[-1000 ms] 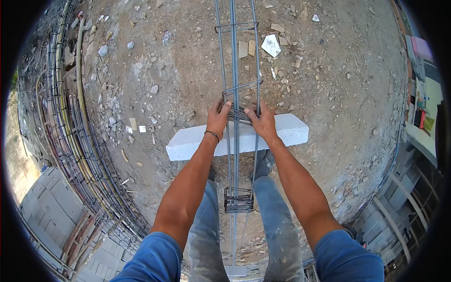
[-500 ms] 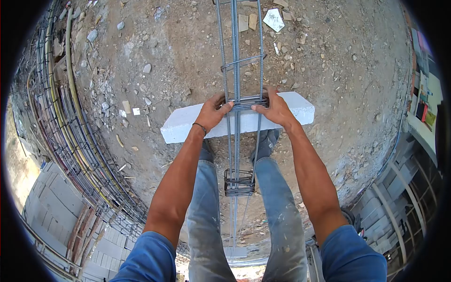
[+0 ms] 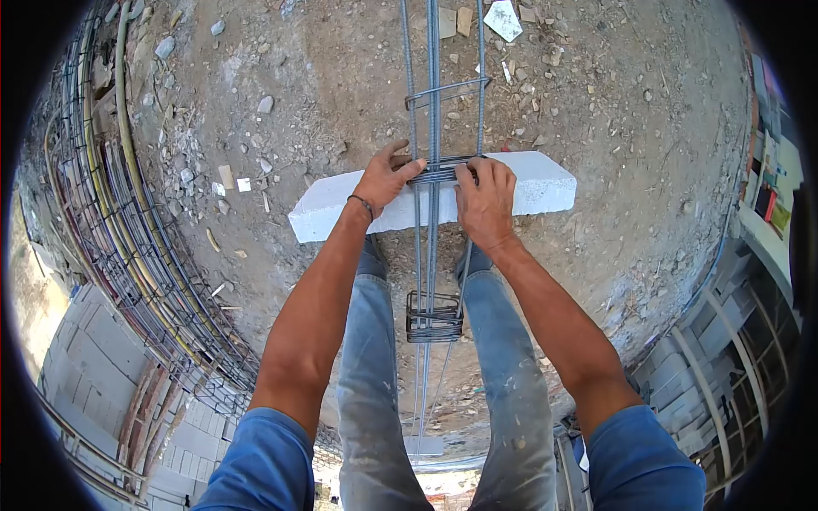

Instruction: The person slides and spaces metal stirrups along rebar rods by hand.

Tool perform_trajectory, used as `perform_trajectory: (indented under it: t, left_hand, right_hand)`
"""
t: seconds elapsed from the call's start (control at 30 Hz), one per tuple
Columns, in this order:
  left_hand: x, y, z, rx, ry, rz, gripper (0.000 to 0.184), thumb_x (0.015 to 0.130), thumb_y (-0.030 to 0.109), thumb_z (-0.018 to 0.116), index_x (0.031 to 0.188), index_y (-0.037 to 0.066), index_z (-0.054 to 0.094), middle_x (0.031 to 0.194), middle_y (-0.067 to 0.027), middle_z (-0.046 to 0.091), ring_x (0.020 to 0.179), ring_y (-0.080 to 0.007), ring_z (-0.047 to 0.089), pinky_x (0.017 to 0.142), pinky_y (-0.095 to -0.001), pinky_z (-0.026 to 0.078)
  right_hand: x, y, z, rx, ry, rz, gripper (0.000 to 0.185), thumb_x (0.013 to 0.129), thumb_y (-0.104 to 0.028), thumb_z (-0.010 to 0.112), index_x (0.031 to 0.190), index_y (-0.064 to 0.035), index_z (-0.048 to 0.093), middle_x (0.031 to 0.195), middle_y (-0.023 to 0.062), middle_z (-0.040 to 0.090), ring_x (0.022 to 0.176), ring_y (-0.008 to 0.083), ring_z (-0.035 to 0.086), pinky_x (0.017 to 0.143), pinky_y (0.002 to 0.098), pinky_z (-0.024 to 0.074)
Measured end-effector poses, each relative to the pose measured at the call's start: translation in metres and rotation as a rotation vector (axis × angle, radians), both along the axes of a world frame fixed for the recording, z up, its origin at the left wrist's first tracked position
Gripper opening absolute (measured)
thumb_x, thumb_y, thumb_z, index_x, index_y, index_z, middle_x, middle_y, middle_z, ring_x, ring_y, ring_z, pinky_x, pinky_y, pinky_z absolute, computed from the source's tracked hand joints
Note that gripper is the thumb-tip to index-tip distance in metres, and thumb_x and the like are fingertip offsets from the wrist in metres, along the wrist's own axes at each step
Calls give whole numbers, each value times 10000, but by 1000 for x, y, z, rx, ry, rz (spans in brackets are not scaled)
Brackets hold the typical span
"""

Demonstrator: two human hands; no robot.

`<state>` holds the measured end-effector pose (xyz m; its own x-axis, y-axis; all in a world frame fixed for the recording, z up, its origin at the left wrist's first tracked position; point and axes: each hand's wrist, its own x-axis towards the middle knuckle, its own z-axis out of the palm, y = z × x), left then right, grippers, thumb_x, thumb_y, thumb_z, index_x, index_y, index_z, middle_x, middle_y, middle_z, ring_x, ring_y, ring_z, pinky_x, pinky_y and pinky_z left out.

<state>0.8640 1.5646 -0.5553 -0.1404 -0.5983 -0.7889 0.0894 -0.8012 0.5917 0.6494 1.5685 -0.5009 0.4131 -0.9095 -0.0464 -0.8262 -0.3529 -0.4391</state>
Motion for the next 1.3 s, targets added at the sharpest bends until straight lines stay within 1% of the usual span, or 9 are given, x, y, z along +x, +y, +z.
perform_trajectory:
  t: [0.17, 0.23, 0.37, 0.47, 0.57, 0.7, 0.9, 1.13, 1.3]
  left_hand:
    - [-6, 11, 3, -48, -45, 57, 784, 922, 287, 774, 1515, -49, 387, 1338, -264, 621, 1187, -280, 618, 1026, -391, 473]
    - [-15, 34, 12, -410, -528, 73, 695, 941, 214, 735, 1499, -40, 407, 1314, -231, 642, 1177, -267, 620, 1010, -389, 489]
    - [-41, 107, 76, -242, -660, 393, 562, 966, 111, 665, 1459, -34, 438, 1327, -214, 618, 1186, -282, 622, 1035, -378, 494]
    - [-63, 182, 55, -42, -539, 577, 601, 957, 140, 700, 1458, -45, 426, 1333, -211, 603, 1212, -282, 604, 1044, -376, 487]
    - [-70, 223, 19, 148, -104, 502, 711, 898, 216, 805, 1441, -60, 440, 1319, -173, 609, 1252, -259, 558, 1034, -374, 481]
    - [-41, 187, -6, 259, 367, 8, 618, 893, 230, 810, 1387, -28, 544, 1394, -156, 601, 1324, -249, 547, 1123, -418, 431]
    - [-55, 173, -15, 348, 893, 156, 586, 906, 161, 771, 1413, -19, 537, 1435, -185, 577, 1329, -321, 564, 1169, -437, 422]
    - [-53, 181, -6, 353, 1005, 259, 546, 878, -1, 725, 1393, -24, 546, 1395, -214, 598, 1268, -321, 613, 1174, -448, 424]
    - [-45, 202, -5, 337, 831, 231, 500, 835, -60, 725, 1315, 8, 606, 1235, -130, 689, 1175, -245, 657, 1072, -410, 490]
  right_hand:
    - [7, -5, 5, -19, 100, 110, 205, 814, -58, 625, 1015, -56, 663, 1040, 111, 587, 1075, 319, 548, 951, 493, 413]
    - [8, -1, 3, 67, 110, 206, 150, 801, -42, 623, 948, -63, 641, 926, 95, 595, 1001, 300, 572, 941, 468, 426]
    - [7, 12, 18, 159, 87, 309, 120, 794, -40, 632, 912, -66, 628, 867, 87, 602, 930, 289, 587, 930, 442, 435]
    - [9, 12, 32, 247, 41, 246, 139, 770, -54, 653, 906, -59, 625, 867, 106, 603, 904, 311, 606, 904, 439, 450]
    - [12, 1, 46, 443, 103, 218, 151, 752, -84, 661, 890, -40, 621, 863, 142, 636, 885, 351, 637, 859, 459, 473]
    - [20, -10, 45, 588, 216, 241, 155, 755, -115, 658, 860, -12, 610, 837, 183, 678, 854, 395, 671, 808, 510, 489]
    - [23, 1, 45, 500, 193, 211, 144, 768, -125, 661, 848, -17, 611, 828, 194, 686, 826, 402, 678, 789, 520, 497]
    - [27, 16, 58, 523, 172, 197, 178, 779, -130, 702, 840, -7, 589, 799, 209, 663, 795, 436, 656, 737, 539, 502]
    - [11, 77, 72, 637, 114, 185, 163, 779, -119, 695, 847, -19, 585, 791, 209, 658, 771, 438, 651, 717, 545, 499]
